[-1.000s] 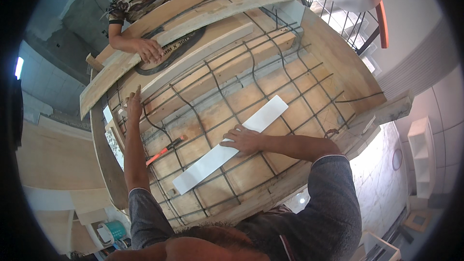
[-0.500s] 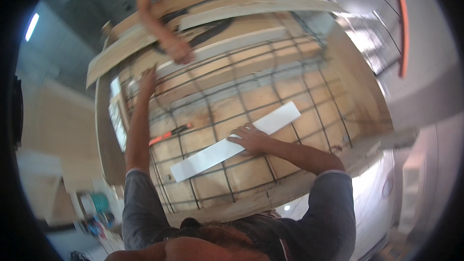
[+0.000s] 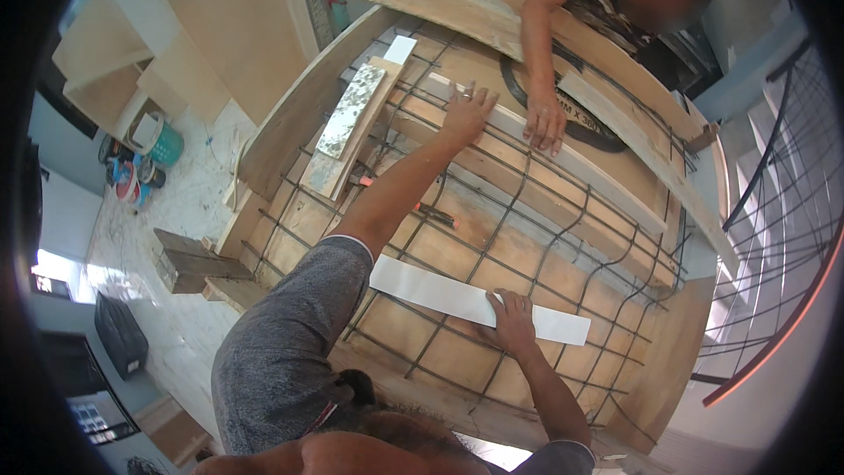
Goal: The person saws a piece of wood by hand, uses pliers to adjust wires on a metal grid, and positions wooden planks within a larger wooden frame structure.
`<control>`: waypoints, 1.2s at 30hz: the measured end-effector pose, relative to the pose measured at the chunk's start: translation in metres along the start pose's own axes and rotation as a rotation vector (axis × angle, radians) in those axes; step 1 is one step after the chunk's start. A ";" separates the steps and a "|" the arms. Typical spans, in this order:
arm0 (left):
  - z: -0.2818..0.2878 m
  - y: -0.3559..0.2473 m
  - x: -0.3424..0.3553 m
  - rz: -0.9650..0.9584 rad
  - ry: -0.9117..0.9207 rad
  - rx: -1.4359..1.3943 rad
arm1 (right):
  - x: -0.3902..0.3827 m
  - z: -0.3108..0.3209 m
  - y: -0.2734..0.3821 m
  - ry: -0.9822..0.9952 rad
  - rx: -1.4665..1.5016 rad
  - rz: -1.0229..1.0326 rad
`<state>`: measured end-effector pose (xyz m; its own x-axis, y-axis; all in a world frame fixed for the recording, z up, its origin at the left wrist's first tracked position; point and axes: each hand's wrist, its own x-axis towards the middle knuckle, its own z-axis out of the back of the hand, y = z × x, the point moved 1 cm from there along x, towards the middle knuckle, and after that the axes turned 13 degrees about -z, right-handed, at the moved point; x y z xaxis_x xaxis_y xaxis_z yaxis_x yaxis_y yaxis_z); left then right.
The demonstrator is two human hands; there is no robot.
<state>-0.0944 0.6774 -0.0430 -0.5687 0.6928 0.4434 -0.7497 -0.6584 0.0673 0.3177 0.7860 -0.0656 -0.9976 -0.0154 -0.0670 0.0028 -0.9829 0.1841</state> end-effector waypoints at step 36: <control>0.230 0.061 -0.001 0.058 -0.269 -0.927 | -0.018 -0.004 -0.009 -0.049 0.034 -0.006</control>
<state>-0.0616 0.5682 0.1664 -0.6031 0.5003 0.6213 -0.7577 -0.1159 -0.6422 0.3360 0.7946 -0.0700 -0.9998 0.0007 -0.0206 -0.0052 -0.9762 0.2167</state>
